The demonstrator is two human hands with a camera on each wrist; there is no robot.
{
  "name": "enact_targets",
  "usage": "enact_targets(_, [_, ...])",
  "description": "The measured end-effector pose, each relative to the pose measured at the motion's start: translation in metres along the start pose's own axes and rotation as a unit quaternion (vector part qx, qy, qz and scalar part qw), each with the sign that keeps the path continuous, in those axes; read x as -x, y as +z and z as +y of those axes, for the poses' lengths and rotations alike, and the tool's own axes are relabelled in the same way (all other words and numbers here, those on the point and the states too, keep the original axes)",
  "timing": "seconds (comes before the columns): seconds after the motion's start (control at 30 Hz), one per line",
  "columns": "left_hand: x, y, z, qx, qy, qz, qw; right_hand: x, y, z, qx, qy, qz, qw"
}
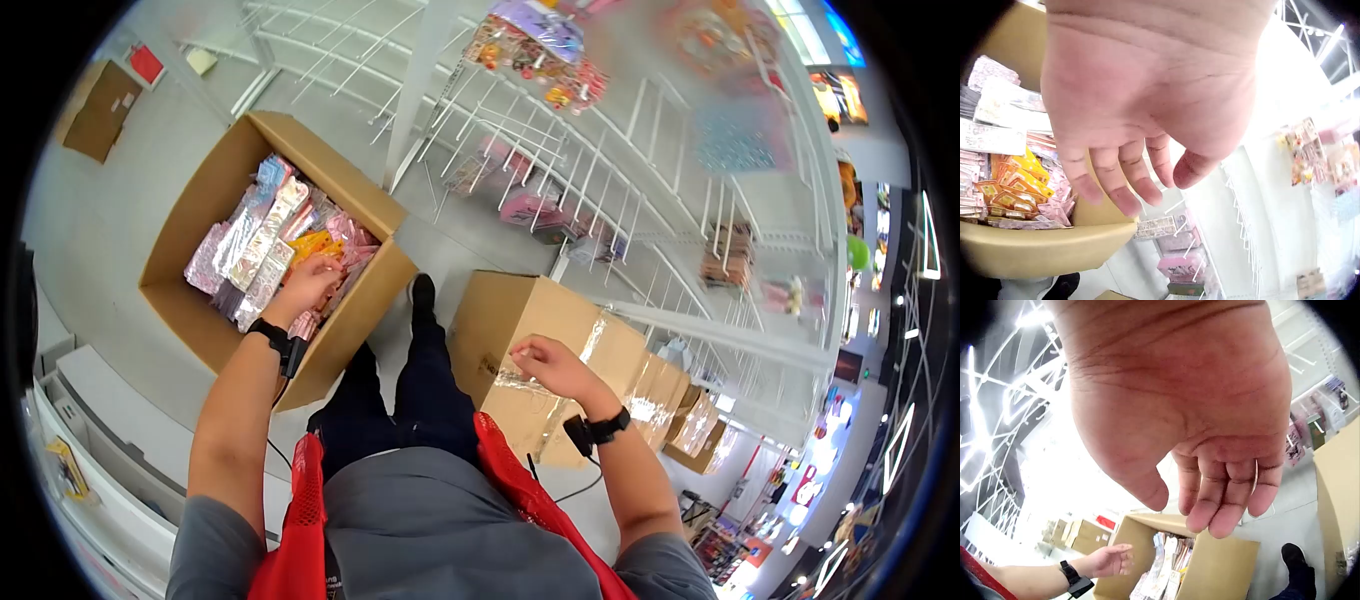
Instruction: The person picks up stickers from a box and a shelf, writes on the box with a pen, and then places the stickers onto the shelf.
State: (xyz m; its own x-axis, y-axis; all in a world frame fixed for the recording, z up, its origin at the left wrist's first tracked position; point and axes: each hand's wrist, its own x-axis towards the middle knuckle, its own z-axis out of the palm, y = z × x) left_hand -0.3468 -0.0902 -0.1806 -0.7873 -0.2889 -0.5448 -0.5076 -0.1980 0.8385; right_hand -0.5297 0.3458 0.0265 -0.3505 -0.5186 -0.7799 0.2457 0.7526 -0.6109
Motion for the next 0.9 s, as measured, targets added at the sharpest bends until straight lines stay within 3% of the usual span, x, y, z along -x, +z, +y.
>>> enact_targets(0.1, [-0.012,0.036,0.022,-0.157,0.023,-0.018,0.987,-0.072,-0.014,-0.015,0.040,-0.018,-0.034,0.998])
enact_targets(0.2, [-0.058,0.067,0.015,-0.266,0.189,0.067,0.943,-0.158,-0.023,-0.024,0.135,-0.063,-0.026,0.989])
enact_targets(0.23, [-0.073,0.077,0.016,-0.302,0.244,0.091,0.917,-0.188,-0.026,-0.019,0.097,-0.065,-0.041,0.992])
enact_targets(0.37, [-0.145,0.102,0.018,-0.400,0.279,0.127,0.864,-0.316,-0.040,0.021,0.083,-0.089,0.000,0.993])
enact_targets(0.47, [-0.213,0.105,-0.007,-0.425,0.280,0.121,0.852,-0.378,-0.047,0.022,0.120,-0.091,0.078,0.985])
enact_targets(0.57, [-0.257,0.110,-0.041,-0.406,0.290,0.211,0.841,-0.441,-0.074,0.044,0.210,-0.138,0.154,0.956])
enact_targets(0.67, [-0.263,0.118,-0.060,-0.517,0.185,0.141,0.824,-0.498,-0.108,0.056,0.310,-0.196,0.225,0.903])
enact_targets(0.77, [-0.264,0.120,-0.056,-0.475,0.175,0.197,0.839,-0.545,-0.144,0.064,0.355,-0.227,0.297,0.857])
enact_targets(0.9, [-0.269,0.122,-0.061,-0.491,0.181,0.194,0.830,-0.594,-0.176,0.069,0.400,-0.227,0.379,0.803])
